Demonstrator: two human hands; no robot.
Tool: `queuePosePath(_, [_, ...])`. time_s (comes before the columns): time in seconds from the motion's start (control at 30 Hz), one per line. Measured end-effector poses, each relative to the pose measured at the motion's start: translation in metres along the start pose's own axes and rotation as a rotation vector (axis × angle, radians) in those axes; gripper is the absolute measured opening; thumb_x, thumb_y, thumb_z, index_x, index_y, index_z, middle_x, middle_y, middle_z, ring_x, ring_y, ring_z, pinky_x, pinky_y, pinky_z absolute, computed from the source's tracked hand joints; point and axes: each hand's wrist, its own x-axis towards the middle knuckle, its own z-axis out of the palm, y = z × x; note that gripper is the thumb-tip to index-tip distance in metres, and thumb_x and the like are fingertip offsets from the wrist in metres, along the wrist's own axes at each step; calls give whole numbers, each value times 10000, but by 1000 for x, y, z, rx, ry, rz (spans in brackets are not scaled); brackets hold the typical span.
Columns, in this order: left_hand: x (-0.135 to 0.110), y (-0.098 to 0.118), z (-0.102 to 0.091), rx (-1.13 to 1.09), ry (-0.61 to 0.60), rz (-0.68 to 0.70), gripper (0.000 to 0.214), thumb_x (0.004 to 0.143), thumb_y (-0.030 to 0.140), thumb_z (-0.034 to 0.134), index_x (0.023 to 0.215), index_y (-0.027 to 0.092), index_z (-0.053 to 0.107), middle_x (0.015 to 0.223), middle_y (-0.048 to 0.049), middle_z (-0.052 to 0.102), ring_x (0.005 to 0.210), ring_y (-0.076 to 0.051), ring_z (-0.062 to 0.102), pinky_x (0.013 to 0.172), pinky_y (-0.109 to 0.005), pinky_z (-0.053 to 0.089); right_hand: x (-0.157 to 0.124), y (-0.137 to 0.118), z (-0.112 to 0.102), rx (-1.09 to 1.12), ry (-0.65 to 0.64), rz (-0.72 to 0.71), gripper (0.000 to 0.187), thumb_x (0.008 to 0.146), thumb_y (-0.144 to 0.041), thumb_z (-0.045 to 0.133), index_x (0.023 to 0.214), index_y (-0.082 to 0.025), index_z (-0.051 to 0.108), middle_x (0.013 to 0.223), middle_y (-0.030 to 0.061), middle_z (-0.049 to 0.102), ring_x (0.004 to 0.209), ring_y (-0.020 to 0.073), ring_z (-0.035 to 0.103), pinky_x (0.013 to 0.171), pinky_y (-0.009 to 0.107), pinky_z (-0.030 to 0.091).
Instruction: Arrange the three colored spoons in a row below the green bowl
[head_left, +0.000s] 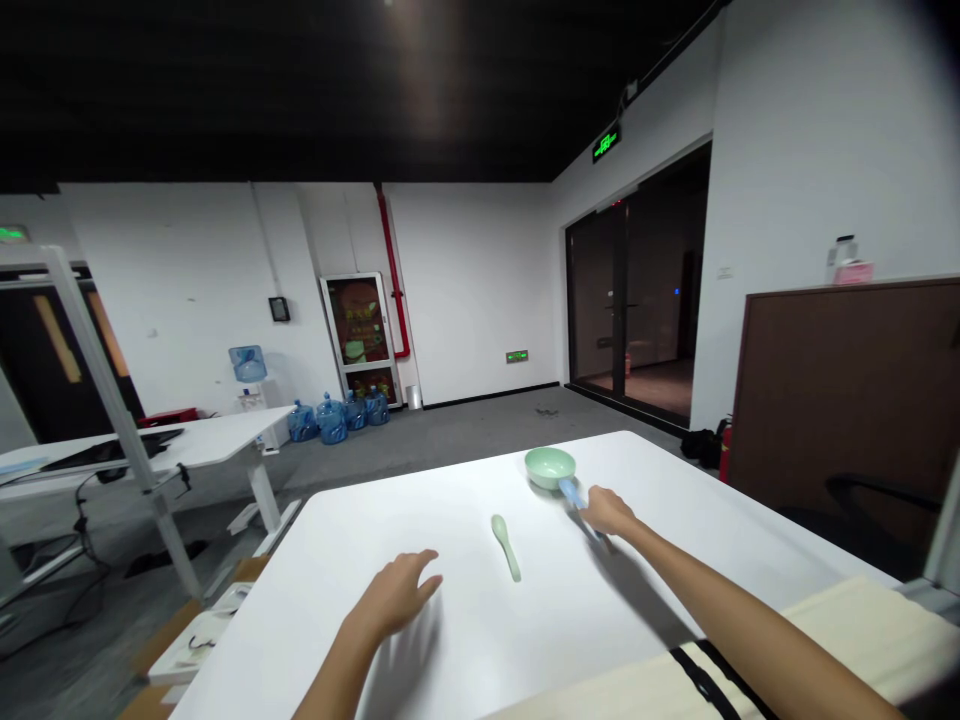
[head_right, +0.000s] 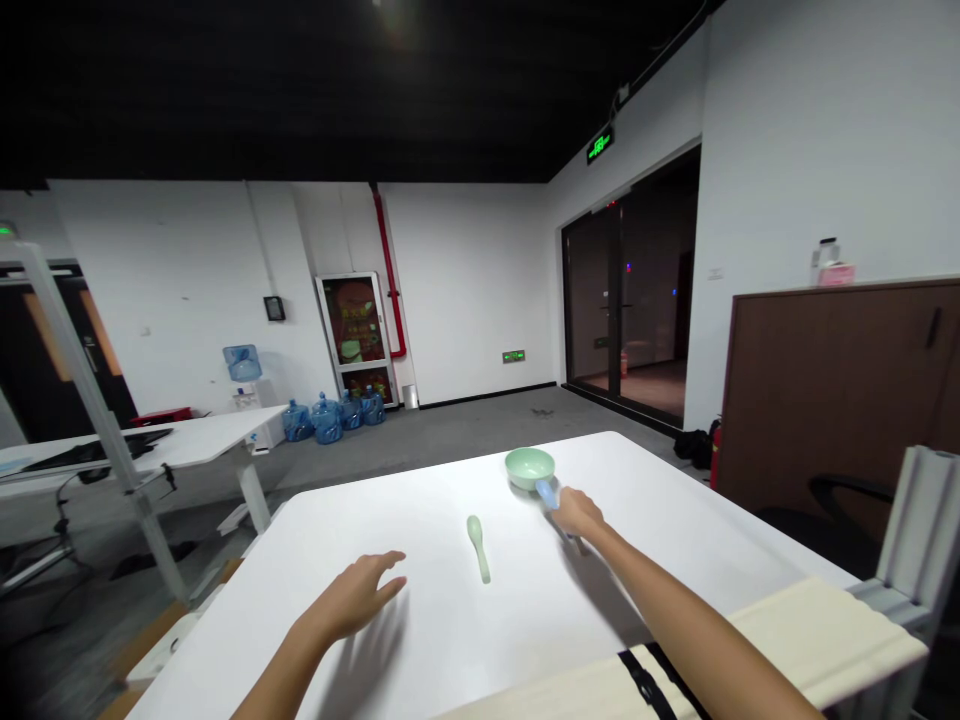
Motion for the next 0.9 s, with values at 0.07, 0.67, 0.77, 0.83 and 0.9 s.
queuePosePath(0.07, [0,0,0,3,-3,-4,534,922,487,406,1387,246,513,1371,-90,594,1257,-277,537,1025,-398,416,-3,-14,1,26,-68,-41,190,746,-279,628,872,-143,670,839,105,718,660,199,683,554,254,447])
queuePosePath(0.67, [5,-7,6,-30,11,12,562,909,532,402,1379,249,523,1368,-91,599,1260,-282,535,1023,-401,418,-19,-40,41,22,-133,-110,161,684,-145,650,842,-121,666,785,119,718,668,229,680,516,271,437])
queuePosePath(0.77, [6,-7,6,-28,0,11,573,911,540,396,1389,247,511,1371,-90,596,1269,-278,528,1027,-397,417,-21,-39,41,26,-122,-106,186,681,-161,670,863,-124,679,849,134,727,702,237,686,534,275,446])
queuePosePath(0.83, [6,-8,6,-25,2,11,574,911,544,395,1389,249,511,1374,-88,594,1271,-277,526,1028,-395,415,-22,-40,39,22,-96,-108,219,694,-204,682,899,-127,686,915,144,729,758,245,692,565,276,454])
queuePosePath(0.9, [5,-8,6,-22,10,13,569,908,543,396,1383,252,517,1374,-82,596,1271,-278,527,1029,-392,413,-22,-40,33,7,-63,-118,245,744,-277,657,937,-129,689,971,153,724,830,255,694,604,278,459])
